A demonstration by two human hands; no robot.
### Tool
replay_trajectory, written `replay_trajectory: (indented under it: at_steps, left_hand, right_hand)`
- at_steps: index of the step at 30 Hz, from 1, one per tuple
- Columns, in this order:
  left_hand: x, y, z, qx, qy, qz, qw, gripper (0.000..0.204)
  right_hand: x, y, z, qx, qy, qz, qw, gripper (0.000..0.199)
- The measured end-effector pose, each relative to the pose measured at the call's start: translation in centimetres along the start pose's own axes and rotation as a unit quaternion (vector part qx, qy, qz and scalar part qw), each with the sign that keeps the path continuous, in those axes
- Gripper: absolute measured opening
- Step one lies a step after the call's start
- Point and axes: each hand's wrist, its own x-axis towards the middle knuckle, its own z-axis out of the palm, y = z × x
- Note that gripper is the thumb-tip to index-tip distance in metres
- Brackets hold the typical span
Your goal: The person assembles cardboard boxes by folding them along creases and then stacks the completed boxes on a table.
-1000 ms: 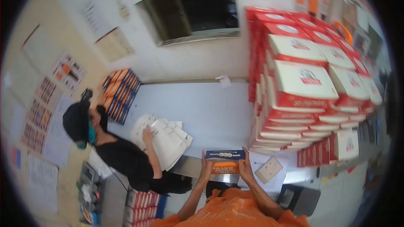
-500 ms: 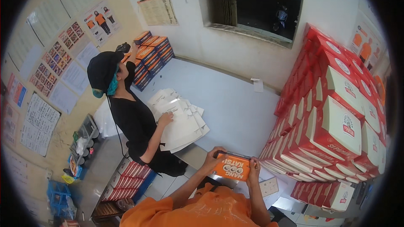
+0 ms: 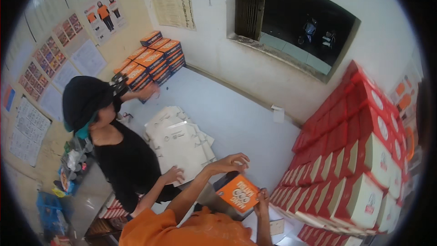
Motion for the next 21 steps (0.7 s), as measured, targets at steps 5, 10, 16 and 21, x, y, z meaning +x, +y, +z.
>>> replay_trajectory:
  at_steps: [5,10,16,21]
  left_hand:
    - [6.2,-0.8,-0.5,0.171,0.038,0.033,0.984,0.050]
    - [11.1,-5.4,-6.6,0.196,-0.227,-0.072,0.951,0.053]
    - [13.1,-5.2,-7.6,0.238,0.161,0.194,0.938,0.043]
    - [13.7,-2.2,-11.4,-0.039,0.297,0.085,0.950,0.062]
  right_hand:
    - [1.9,-0.5,3.0,-0.016,0.086,-0.049,0.995,0.021]
    - [2.4,0.0,1.4,-0.241,-0.046,0.123,0.962,0.011]
    - [7.7,2.4,1.6,-0.427,0.093,-0.056,0.898,0.014]
    - [21.5,-2.0,7.1,-0.294,0.298,-0.242,0.875,0.029]
